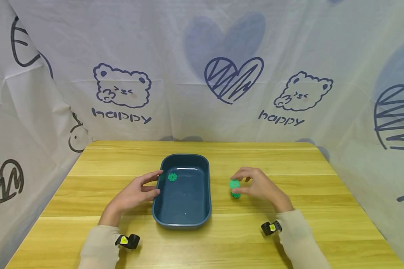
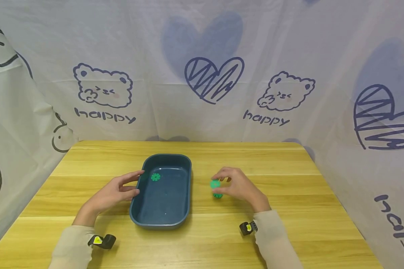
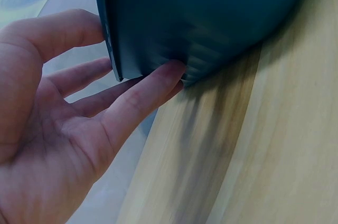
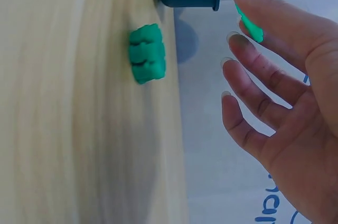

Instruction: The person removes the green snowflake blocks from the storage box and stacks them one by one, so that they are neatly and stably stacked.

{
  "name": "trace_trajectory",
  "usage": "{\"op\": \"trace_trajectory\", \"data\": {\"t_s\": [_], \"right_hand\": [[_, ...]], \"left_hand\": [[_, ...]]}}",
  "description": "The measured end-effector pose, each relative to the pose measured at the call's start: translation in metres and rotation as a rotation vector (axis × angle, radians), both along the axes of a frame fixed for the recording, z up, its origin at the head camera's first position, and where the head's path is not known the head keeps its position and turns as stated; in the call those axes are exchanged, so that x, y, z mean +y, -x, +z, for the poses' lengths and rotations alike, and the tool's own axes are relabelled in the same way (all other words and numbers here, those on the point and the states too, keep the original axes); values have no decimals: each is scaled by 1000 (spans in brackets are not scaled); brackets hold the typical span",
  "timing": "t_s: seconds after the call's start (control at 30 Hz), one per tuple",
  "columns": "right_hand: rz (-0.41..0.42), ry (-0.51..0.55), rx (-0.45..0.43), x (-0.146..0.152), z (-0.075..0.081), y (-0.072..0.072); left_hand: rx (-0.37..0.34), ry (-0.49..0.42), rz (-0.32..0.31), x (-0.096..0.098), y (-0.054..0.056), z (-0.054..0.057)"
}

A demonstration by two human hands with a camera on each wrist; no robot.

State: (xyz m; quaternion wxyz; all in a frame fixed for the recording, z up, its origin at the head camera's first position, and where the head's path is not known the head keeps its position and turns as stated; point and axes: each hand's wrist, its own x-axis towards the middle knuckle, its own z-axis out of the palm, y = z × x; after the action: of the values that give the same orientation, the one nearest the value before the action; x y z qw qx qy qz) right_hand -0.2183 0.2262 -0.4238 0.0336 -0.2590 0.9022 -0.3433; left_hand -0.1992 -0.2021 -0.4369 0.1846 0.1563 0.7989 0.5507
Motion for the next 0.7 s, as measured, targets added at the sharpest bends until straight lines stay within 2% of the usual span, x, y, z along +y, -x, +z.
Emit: {"op": "trace_trajectory", "data": {"t_s": [0.7], "right_hand": [[45, 33, -123, 19, -30, 5]], "left_hand": [[-3, -18, -11, -2, 0, -1]]}}
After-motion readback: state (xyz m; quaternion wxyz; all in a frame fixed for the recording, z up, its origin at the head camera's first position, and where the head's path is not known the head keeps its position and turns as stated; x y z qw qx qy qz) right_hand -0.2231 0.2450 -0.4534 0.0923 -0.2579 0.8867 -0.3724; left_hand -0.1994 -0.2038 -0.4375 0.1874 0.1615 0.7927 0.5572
